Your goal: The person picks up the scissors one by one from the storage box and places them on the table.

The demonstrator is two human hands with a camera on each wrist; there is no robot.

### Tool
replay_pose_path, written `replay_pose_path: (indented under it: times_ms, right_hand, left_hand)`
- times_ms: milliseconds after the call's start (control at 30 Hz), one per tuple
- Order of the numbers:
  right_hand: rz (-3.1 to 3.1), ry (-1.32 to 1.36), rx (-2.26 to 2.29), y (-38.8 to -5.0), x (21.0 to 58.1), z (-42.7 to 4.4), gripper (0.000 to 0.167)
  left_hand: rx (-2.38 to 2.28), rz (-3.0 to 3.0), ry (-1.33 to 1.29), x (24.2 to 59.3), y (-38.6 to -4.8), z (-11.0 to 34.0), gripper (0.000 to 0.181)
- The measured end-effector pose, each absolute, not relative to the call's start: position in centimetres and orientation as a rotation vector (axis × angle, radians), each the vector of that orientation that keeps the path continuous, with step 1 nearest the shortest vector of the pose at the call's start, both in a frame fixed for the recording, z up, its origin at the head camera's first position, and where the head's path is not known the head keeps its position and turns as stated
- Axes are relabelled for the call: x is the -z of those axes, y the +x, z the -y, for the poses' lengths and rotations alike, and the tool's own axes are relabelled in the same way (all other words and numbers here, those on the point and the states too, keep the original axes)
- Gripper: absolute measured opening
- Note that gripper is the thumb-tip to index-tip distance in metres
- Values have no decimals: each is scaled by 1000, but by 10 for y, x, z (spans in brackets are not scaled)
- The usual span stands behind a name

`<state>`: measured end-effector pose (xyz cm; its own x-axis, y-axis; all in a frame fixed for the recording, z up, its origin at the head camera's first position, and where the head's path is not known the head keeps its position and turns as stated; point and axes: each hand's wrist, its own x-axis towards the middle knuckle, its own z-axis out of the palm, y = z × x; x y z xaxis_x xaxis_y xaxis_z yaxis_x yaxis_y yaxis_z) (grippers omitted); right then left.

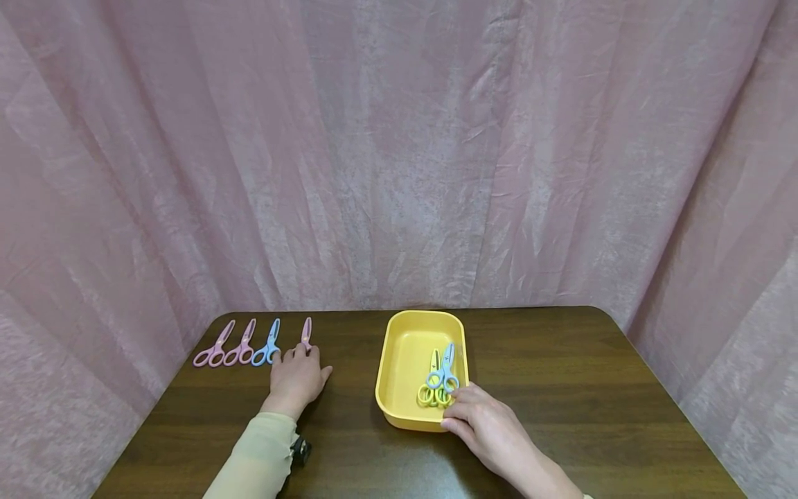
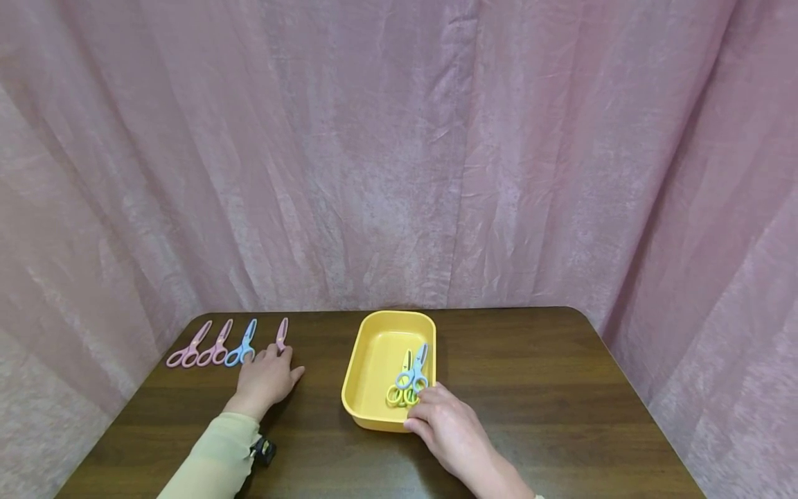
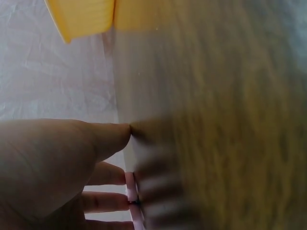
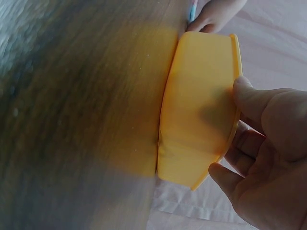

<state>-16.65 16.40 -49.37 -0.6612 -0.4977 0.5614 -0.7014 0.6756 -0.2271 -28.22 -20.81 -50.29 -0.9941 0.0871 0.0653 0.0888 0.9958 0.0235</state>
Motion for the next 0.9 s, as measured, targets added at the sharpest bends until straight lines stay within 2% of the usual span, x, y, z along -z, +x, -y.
replay_pose_path:
  times_ms: [900]
  right_hand:
    - [2443, 917, -599, -166, 493, -163, 18]
  left_hand:
    - [79, 3076, -106, 502, -278, 220, 62]
